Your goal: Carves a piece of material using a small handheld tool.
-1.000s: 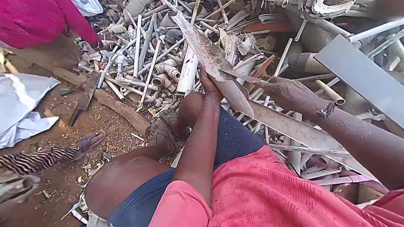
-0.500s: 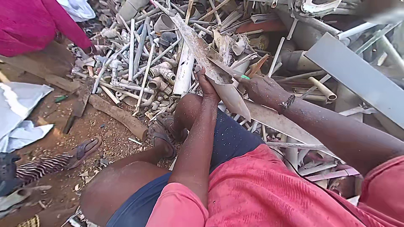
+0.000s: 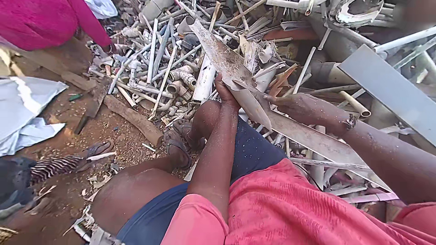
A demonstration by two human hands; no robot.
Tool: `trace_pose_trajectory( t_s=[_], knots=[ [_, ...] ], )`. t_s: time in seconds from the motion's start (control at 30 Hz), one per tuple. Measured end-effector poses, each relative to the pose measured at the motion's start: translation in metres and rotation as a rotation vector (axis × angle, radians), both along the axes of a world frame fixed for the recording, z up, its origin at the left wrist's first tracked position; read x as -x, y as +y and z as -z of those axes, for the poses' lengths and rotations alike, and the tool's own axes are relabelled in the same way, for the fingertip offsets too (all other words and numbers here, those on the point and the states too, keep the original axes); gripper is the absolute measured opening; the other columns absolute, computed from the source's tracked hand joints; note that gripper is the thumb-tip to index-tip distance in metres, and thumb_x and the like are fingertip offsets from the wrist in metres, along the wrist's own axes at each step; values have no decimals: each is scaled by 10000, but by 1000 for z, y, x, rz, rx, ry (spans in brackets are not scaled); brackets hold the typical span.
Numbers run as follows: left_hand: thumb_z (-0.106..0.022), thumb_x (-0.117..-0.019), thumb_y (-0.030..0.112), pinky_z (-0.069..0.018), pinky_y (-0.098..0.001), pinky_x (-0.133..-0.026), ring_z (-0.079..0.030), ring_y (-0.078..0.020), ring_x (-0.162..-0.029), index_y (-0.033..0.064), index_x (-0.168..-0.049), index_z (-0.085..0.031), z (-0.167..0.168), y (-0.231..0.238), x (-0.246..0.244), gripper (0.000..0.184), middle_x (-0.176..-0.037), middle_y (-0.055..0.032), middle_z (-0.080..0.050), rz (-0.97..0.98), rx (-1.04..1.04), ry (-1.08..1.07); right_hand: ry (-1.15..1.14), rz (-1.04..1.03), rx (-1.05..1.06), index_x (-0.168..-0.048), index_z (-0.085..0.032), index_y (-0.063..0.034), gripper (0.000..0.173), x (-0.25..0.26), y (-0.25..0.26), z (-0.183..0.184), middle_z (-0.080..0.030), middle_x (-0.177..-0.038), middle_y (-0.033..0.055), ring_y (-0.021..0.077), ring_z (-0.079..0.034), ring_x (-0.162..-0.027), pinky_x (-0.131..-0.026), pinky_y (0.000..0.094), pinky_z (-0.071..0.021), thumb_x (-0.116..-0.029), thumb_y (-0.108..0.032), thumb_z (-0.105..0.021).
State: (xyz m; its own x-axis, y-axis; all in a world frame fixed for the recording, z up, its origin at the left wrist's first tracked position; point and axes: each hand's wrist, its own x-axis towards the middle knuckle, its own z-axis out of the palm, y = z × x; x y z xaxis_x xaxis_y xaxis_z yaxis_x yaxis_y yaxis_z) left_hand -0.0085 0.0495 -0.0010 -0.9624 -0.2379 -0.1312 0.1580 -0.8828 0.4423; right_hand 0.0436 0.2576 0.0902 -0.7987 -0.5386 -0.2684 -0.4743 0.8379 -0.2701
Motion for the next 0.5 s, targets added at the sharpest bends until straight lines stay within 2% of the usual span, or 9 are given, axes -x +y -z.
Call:
trace_pose_trajectory(
  t_s=[0.07, 0.13, 0.2, 0.27, 0.3, 0.37, 0.43, 0.5],
  knots=[
    [-253, -1075, 437, -571, -426, -907, -664, -171, -1067, 144, -1289, -520, 5, -3, 4, 451, -1135, -73, -664, -27, -15, 24, 7, 3, -23, -1529, -514, -316, 442, -3, -4, 0, -738, -1033, 123, 335, -704, -922, -796, 580, -538, -1100, -228, -458],
    [-248, -1078, 412, -549, -440, -967, -638, -175, -1141, 144, -1357, -494, 18, 4, 7, 459, -1222, -77, -643, 17, 61, 74, 37, 37, -47, -1567, -453, -319, 480, 8, -18, 10, -725, -1064, 165, 388, -697, -981, -831, 605, -531, -1099, -217, -427],
    [-270, -1070, 393, -554, -436, -960, -641, -174, -1134, 139, -1362, -497, 22, 8, 7, 449, -1224, -80, -645, 26, 83, 78, 40, 55, -23, -1571, -445, -323, 495, 19, -26, 15, -724, -1057, 191, 415, -692, -998, -850, 623, -522, -1090, -214, -417],
    [-268, -1054, 401, -568, -424, -918, -659, -166, -1082, 149, -1309, -512, 18, 5, 6, 434, -1158, -68, -660, 28, 21, 85, -19, 24, 11, -1559, -467, -322, 495, 15, -19, 11, -730, -1061, 177, 391, -697, -984, -852, 612, -524, -1084, -188, -440],
    [-256, -1049, 406, -578, -429, -890, -669, -169, -1051, 147, -1270, -515, 15, 1, 8, 428, -1117, -67, -667, 12, -6, 99, -48, -7, 24, -1544, -493, -320, 470, 8, -11, 6, -735, -1051, 144, 346, -702, -947, -834, 582, -532, -1092, -196, -448],
    [-257, -1040, 445, -575, -463, -889, -672, -197, -1052, 141, -1263, -528, 12, -7, 12, 464, -1120, -82, -671, -20, -48, 102, -71, -16, 25, -1525, -522, -331, 447, -6, -2, -6, -750, -1038, 108, 308, -710, -887, -785, 575, -544, -1100, -206, -465],
    [-189, -1077, 404, -541, -378, -947, -620, -142, -1105, 144, -1362, -460, 10, -1, 6, 472, -1202, -58, -610, -29, 83, 90, -54, 8, -18, -1548, -484, -337, 458, -3, -6, -5, -735, -1013, 124, 331, -702, -896, -787, 582, -537, -1107, -220, -437],
    [-181, -1074, 372, -554, -335, -921, -633, -109, -1074, 143, -1352, -462, 9, 9, 2, 457, -1175, -46, -624, -13, 145, 95, 4, 41, -11, -1553, -474, -311, 464, 13, -19, 3, -729, -1046, 157, 370, -696, -982, -853, 592, -524, -1100, -216, -434]
  ],
)
